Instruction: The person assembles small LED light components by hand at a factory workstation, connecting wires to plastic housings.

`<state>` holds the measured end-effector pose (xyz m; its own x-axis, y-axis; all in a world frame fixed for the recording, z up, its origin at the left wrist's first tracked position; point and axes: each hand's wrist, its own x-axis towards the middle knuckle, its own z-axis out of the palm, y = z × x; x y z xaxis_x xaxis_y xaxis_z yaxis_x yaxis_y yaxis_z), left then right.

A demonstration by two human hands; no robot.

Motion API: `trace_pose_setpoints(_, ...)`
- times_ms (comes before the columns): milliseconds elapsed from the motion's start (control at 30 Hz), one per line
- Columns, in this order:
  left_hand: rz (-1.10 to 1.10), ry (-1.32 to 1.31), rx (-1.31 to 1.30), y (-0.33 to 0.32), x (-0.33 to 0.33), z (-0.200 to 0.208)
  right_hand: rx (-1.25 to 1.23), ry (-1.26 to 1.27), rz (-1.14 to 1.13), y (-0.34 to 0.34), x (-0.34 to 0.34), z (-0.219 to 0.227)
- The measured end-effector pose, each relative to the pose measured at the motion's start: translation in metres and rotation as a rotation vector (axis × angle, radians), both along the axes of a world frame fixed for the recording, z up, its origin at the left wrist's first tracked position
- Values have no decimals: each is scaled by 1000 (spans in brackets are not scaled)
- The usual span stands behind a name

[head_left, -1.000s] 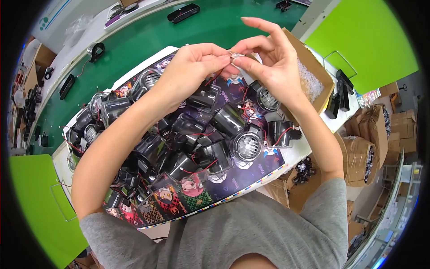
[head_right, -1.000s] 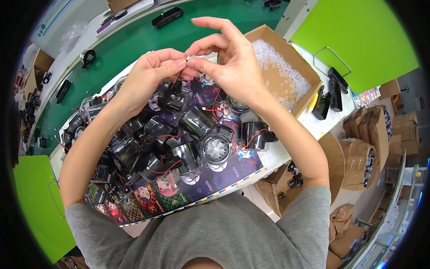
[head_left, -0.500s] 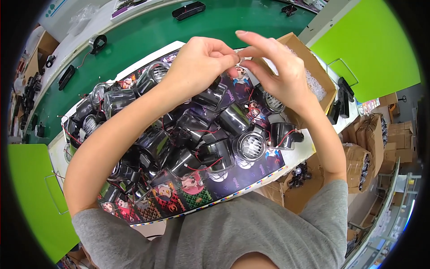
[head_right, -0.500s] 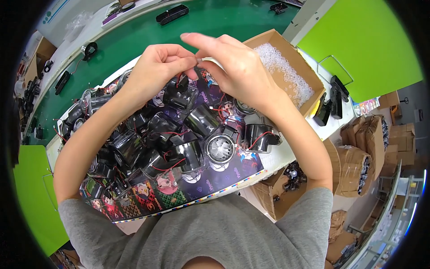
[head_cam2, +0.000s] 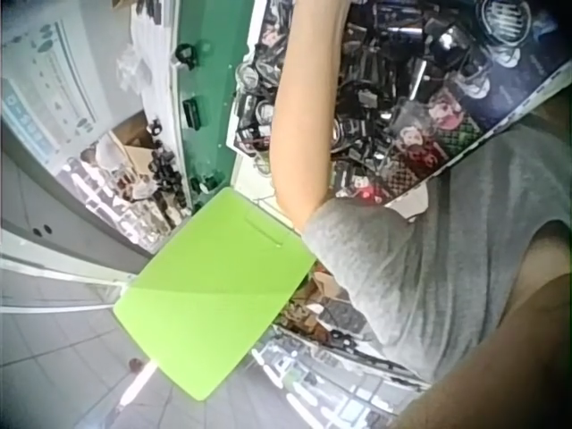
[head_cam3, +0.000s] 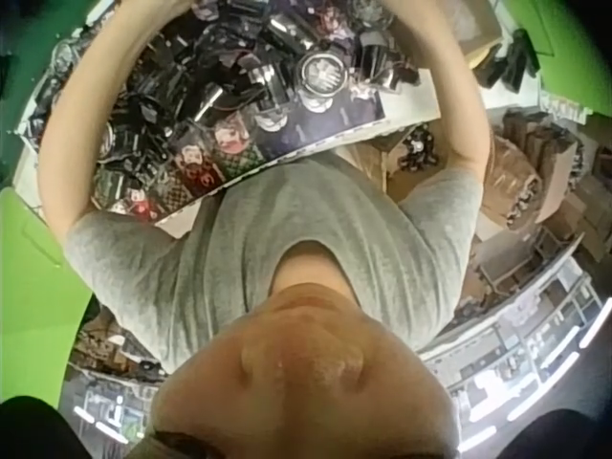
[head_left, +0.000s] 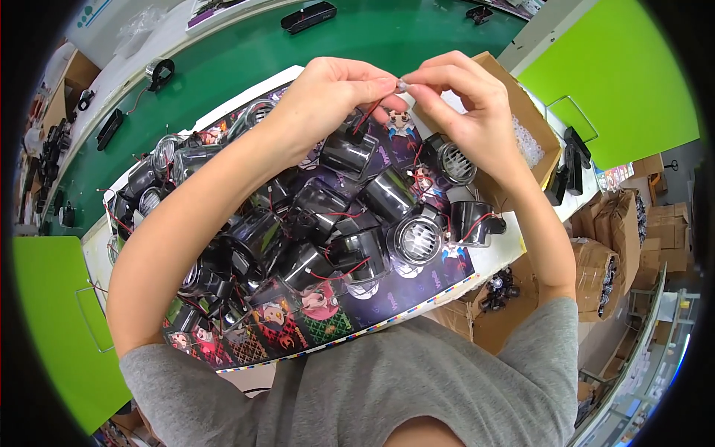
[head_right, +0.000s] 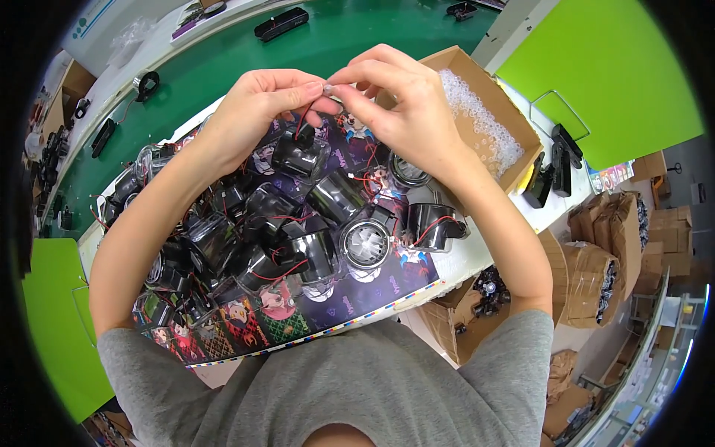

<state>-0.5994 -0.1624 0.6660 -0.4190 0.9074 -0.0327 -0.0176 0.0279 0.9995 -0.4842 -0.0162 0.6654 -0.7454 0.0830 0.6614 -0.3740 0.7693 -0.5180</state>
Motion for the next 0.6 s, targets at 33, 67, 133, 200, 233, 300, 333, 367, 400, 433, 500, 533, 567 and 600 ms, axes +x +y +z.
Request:
trace_pose_setpoints(33,-18,0,-4,-1,0,0,52,-17,-27,-1,0,0)
trace_pose_setpoints(67,-18,1,-5,-1,0,0,51,-16,-28,-1,0,0)
trace_pose_setpoints(133,-51,-1,32,-1,2,1,44,-67,-13,0,-2,-1)
trace_pose_setpoints(200,-36,-37,44,0,4,-1,22,-85,-17,1,-3,-3)
trace_pose_setpoints(233,-20,-73,57,0,5,-1,2,-102,-20,1,-3,-5)
trace_pose_setpoints(300,-40,-56,20,0,5,2,-53,-114,-22,1,-4,-7)
trace_pose_setpoints(333,-62,-39,-16,0,4,4,-108,-125,-25,0,-4,-8)
trace_pose_setpoints(367,-60,-41,-18,1,2,5,-109,-126,-23,0,-3,-6)
trace_pose_setpoints(400,-66,-27,-56,2,0,6,-55,-128,-47,-1,-2,-2)
trace_pose_setpoints(433,-73,-13,-94,3,-2,7,-1,-130,-71,-1,-2,0)
trace_pose_setpoints(500,-85,7,-112,3,-12,5,172,-15,-71,0,-4,5)
trace_pose_setpoints(533,-126,107,-71,3,-16,-3,345,99,-73,1,-6,7)
trace_pose_setpoints(567,-169,206,-29,4,-19,-8,346,100,-74,3,-7,6)
trace_pose_setpoints(600,-173,284,-108,1,-21,-12,406,144,-97,6,-9,4)
